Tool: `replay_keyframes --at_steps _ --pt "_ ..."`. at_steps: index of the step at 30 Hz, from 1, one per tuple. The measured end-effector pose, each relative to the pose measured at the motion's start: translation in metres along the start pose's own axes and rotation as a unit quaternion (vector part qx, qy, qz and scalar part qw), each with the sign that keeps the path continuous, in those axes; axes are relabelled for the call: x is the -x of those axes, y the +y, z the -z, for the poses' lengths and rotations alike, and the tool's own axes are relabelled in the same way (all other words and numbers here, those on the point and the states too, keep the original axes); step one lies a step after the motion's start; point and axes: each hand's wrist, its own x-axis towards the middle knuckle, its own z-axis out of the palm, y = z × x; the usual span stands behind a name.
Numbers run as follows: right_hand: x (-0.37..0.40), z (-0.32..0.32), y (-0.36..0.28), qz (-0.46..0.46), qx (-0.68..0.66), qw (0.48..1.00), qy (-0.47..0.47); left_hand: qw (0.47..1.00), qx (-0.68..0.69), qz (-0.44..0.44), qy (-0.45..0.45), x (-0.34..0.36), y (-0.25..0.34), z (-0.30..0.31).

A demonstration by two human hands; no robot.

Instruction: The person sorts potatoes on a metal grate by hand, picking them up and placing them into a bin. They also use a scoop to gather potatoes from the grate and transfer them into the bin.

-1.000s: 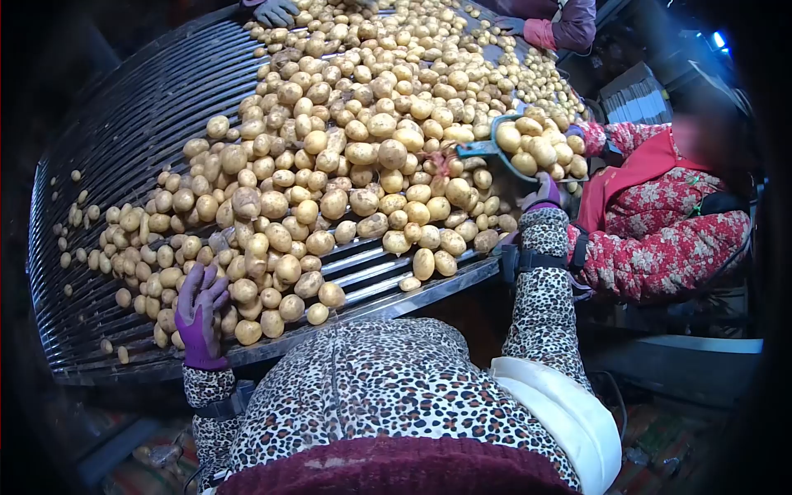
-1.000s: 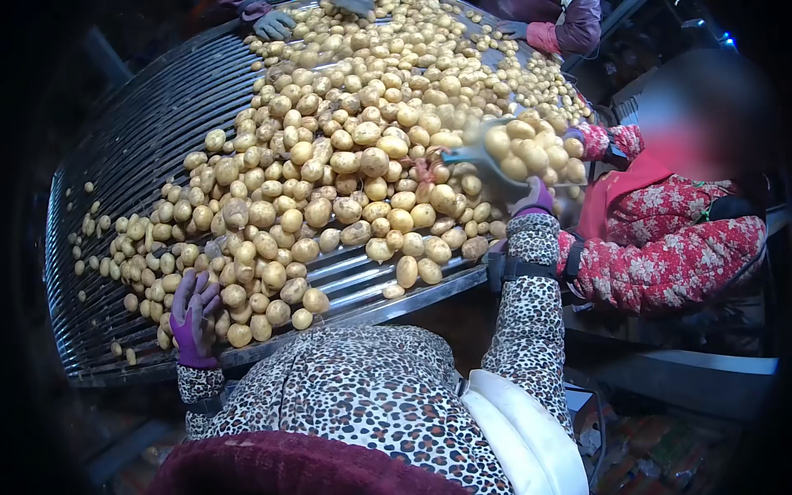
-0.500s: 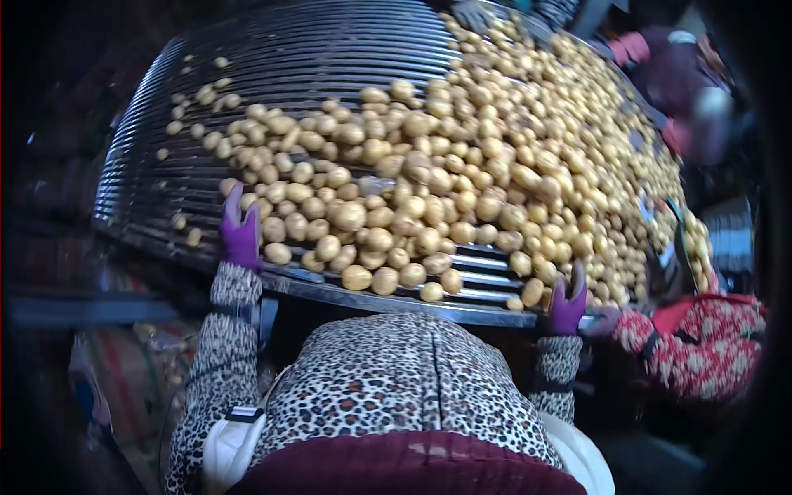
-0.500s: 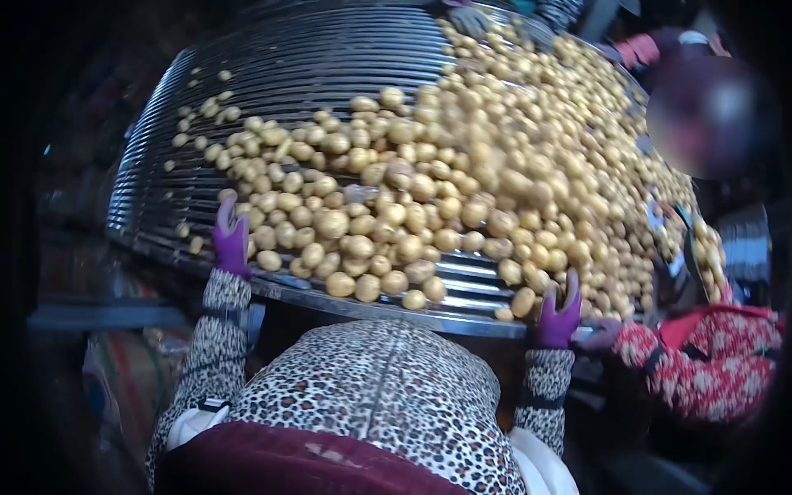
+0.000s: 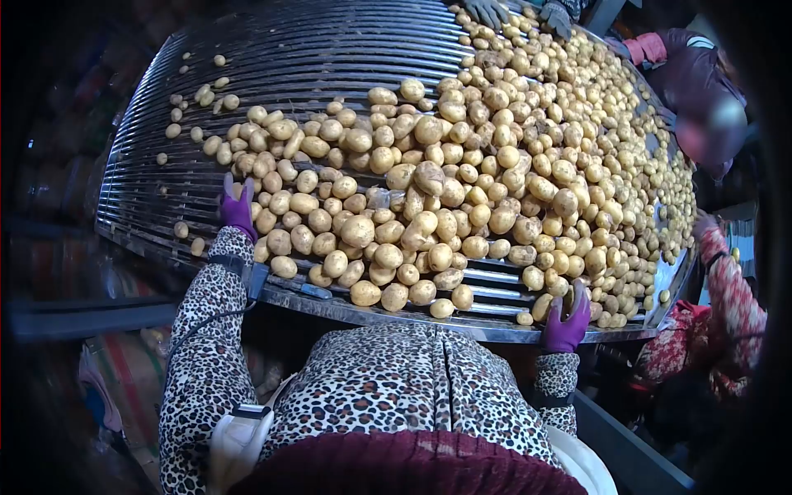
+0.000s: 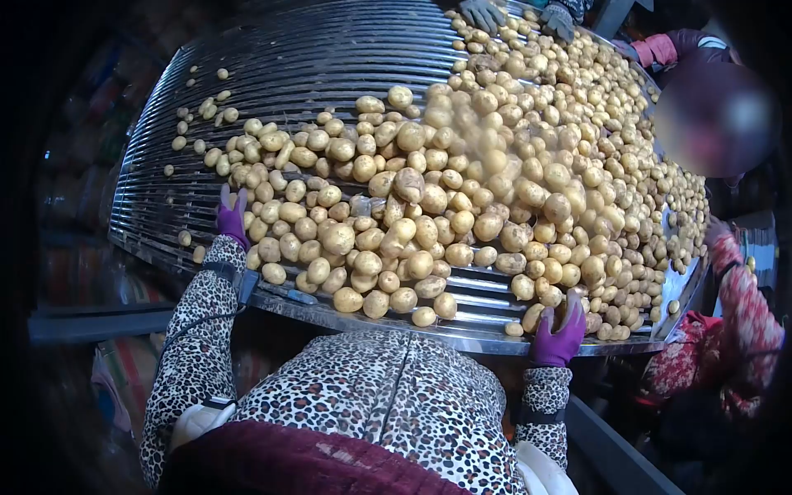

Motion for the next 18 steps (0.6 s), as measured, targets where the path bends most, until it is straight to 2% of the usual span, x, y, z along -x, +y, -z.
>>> replay_keyframes --at_steps 3,4,7,8,10,12,14,15,17,18 --pt "-0.001 0.0 -0.001 0.005 0.0 1.0 -0.008 0.986 0.111 -0.125 -0.015 0.009 0.021 -0.024" --pt "-0.001 0.0 -0.002 0.006 -0.001 1.0 -0.011 0.992 0.043 -0.118 -0.006 0.013 0.029 -0.034" --pt "-0.003 0.002 0.0 0.026 0.018 0.999 -0.015 0.993 0.001 -0.115 -0.005 0.035 0.073 -0.05" --pt "-0.004 0.001 -0.002 0.027 0.016 0.999 -0.017 0.976 0.196 -0.008 -0.094 0.054 0.133 -0.045" --pt "-0.004 0.003 -0.004 0.028 0.016 0.999 -0.018 0.957 0.233 -0.04 -0.17 0.05 0.142 -0.069" --pt "-0.004 0.003 -0.004 0.015 0.002 0.999 -0.033 0.95 0.15 -0.159 -0.221 0.041 0.158 -0.088" --pt "-0.008 0.004 -0.006 0.009 -0.002 0.999 -0.035 0.937 0.085 -0.245 -0.236 0.032 0.192 -0.123" --pt "-0.009 0.005 -0.009 0.007 0.004 0.999 -0.035 0.937 0.119 -0.223 -0.241 0.038 0.22 -0.147" --pt "-0.011 0.011 -0.014 0.02 0.02 0.999 -0.039 0.917 0.165 -0.228 -0.284 0.026 0.232 -0.192" --pt "-0.009 0.011 -0.01 0.012 0.008 0.999 -0.036 0.878 0.066 -0.362 -0.306 0.024 0.24 -0.202"
